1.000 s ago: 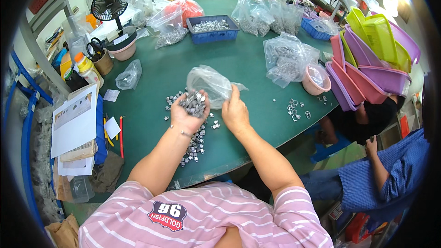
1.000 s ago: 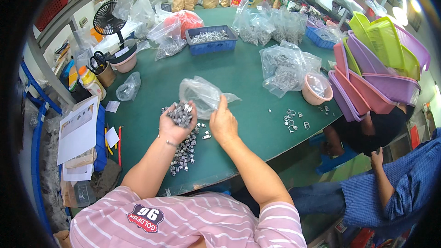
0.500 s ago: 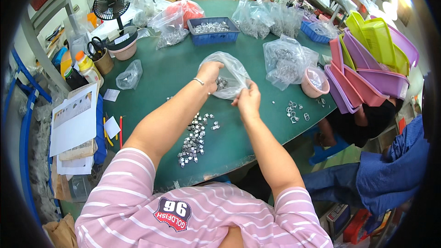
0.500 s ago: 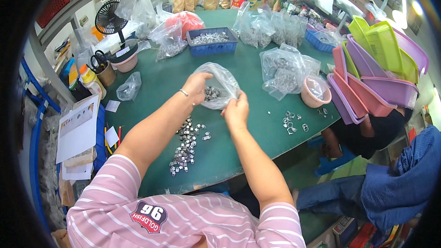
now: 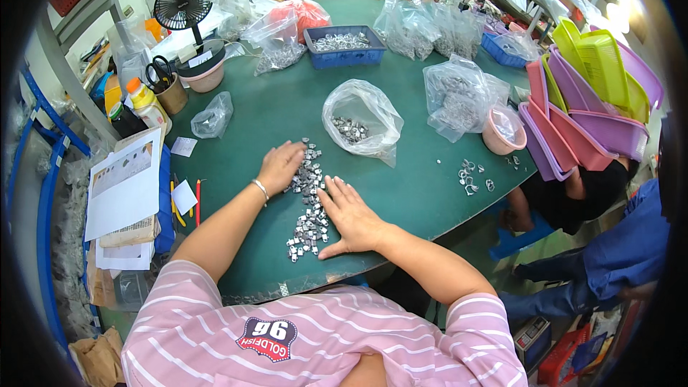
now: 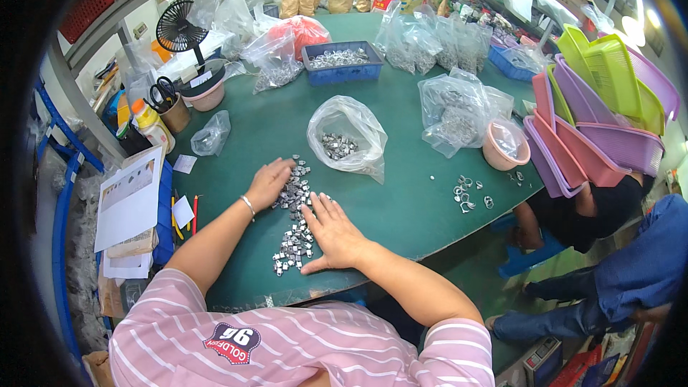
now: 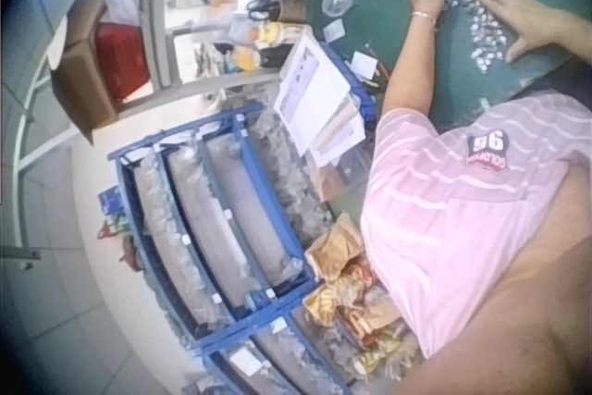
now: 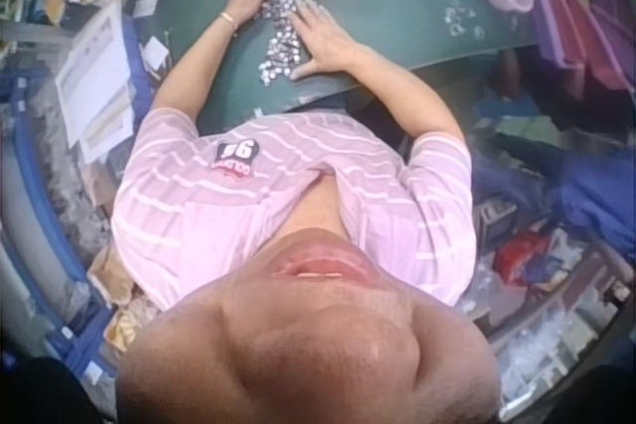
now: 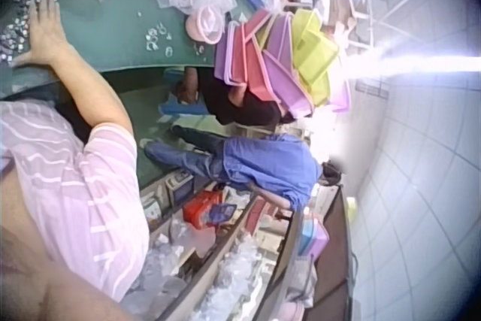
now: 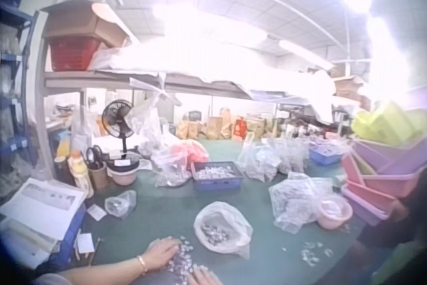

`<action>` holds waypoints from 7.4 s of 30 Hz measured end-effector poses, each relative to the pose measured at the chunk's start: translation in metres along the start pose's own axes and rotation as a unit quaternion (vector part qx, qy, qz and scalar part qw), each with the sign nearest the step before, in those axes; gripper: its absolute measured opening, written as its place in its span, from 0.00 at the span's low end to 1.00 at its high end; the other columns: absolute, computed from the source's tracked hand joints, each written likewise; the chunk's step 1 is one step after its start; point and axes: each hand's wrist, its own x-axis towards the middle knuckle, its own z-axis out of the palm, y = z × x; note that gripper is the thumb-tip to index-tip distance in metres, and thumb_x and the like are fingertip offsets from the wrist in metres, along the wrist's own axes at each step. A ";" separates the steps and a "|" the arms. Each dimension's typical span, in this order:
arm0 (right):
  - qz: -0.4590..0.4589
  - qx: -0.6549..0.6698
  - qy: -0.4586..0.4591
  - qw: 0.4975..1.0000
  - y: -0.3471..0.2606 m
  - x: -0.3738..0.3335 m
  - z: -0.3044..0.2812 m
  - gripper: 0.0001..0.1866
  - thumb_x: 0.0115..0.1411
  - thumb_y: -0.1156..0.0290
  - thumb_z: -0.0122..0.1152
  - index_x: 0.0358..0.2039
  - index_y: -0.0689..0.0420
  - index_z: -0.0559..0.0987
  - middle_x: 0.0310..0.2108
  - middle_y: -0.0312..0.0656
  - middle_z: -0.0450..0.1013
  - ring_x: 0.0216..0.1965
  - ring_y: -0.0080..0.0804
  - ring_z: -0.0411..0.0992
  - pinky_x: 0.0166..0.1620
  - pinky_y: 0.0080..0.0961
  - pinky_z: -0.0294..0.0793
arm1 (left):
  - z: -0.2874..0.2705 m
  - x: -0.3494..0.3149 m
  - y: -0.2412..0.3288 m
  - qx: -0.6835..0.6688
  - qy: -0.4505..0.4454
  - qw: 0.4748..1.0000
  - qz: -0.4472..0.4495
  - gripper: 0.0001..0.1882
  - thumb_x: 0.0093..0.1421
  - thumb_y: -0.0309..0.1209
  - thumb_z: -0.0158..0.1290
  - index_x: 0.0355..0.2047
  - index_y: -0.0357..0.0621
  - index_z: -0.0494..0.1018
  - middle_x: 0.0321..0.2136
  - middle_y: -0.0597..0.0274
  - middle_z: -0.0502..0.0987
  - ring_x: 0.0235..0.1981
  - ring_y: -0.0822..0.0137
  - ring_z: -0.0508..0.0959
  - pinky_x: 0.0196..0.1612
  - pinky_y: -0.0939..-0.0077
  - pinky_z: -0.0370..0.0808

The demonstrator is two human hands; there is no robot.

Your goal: The person picks up small metal components from a pile on a green table, sorts through them, and places several items into clear plastic bags.

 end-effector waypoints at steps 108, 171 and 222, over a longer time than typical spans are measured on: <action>0.001 0.087 0.320 0.943 0.035 0.013 0.031 0.09 0.47 0.83 0.52 0.31 0.61 0.73 0.31 0.47 0.70 0.36 0.46 0.67 0.41 0.35 0.68 | -0.004 0.093 0.033 -0.212 0.114 0.968 -0.074 0.10 0.56 0.26 0.47 0.37 0.38 0.74 0.33 0.59 0.77 0.33 0.70 0.76 0.39 0.80 0.71; -0.103 0.044 0.095 0.989 -0.005 0.069 0.030 0.25 0.50 0.63 0.62 0.50 0.54 0.70 0.52 0.52 0.63 0.54 0.49 0.61 0.55 0.40 0.61 | -0.026 -0.087 0.044 -0.286 0.137 0.930 -0.184 0.14 0.52 0.22 0.52 0.40 0.36 0.67 0.29 0.62 0.71 0.28 0.75 0.72 0.30 0.83 0.71; 0.276 0.469 0.244 0.803 0.104 -0.031 -0.117 0.26 0.54 0.51 0.59 0.39 0.63 0.71 0.24 0.45 0.72 0.24 0.33 0.73 0.27 0.26 0.73 | -0.055 0.039 0.104 -0.347 -0.076 0.921 -0.157 0.12 0.47 0.26 0.54 0.34 0.41 0.68 0.23 0.64 0.70 0.21 0.72 0.71 0.23 0.78 0.70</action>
